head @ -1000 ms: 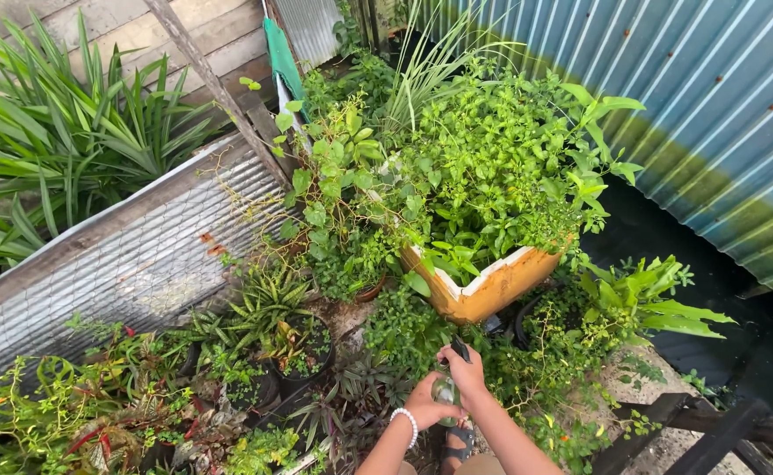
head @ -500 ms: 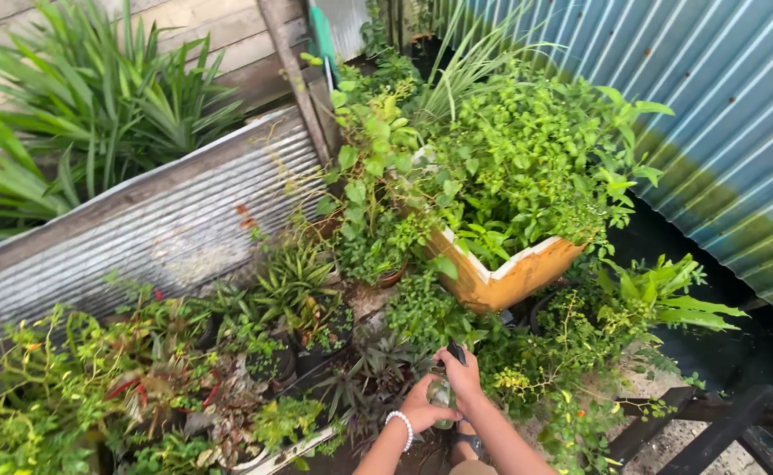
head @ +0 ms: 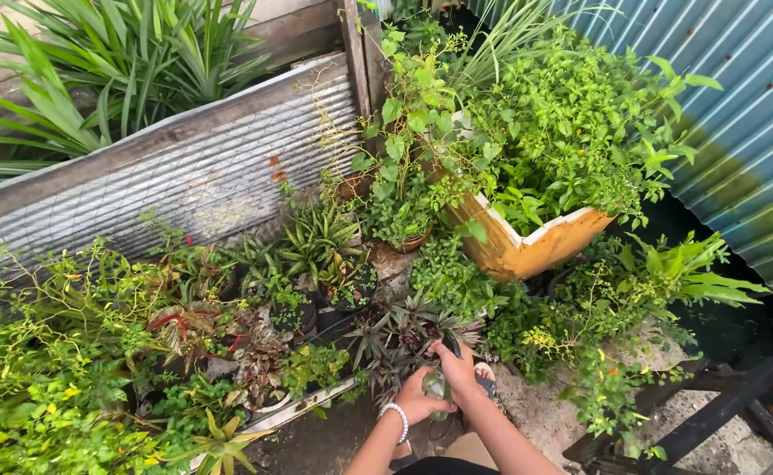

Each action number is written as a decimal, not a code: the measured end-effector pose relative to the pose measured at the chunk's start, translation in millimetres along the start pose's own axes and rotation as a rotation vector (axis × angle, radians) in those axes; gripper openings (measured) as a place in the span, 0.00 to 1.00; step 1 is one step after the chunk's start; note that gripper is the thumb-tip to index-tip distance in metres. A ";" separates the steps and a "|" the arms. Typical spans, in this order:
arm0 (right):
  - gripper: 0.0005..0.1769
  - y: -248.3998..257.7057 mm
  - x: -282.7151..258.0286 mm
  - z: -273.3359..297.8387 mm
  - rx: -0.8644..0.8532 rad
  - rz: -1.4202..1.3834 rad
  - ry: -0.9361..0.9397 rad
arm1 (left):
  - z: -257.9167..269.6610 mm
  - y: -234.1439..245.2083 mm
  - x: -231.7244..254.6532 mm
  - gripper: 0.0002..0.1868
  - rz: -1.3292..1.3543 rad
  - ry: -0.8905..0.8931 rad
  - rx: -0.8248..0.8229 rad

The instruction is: The person uses a spray bottle to mist water onto various potted plants arranged on a wooden deck and along a corrugated metal wall. The person moves between different plant groupings, spraying leaves and soil surfaces.

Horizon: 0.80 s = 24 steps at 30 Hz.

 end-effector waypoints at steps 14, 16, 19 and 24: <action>0.07 -4.9 -23.5 -12.8 0.015 -0.006 0.050 | -1.6 10.6 27.1 0.36 0.027 0.008 -0.028; 0.07 -0.6 -29.4 -20.2 0.020 -0.019 0.070 | -5.3 8.8 34.7 0.37 -0.020 0.014 -0.034; 0.06 11.6 -35.2 -24.2 0.047 0.033 -0.002 | -19.2 -1.9 40.2 0.42 0.026 0.024 -0.056; 0.05 31.0 -49.5 -52.8 0.022 -0.094 0.086 | -46.1 -24.4 58.6 0.36 0.104 -0.002 -0.056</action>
Point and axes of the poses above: each hand's wrist, its own z-axis away from the middle knuckle, its own y-axis out of the back of the hand, x = y × z, the point moved 10 cm from there along -z, towards the middle knuckle, and after that the axes turned 5 degrees about x, right-handed, at the moved point
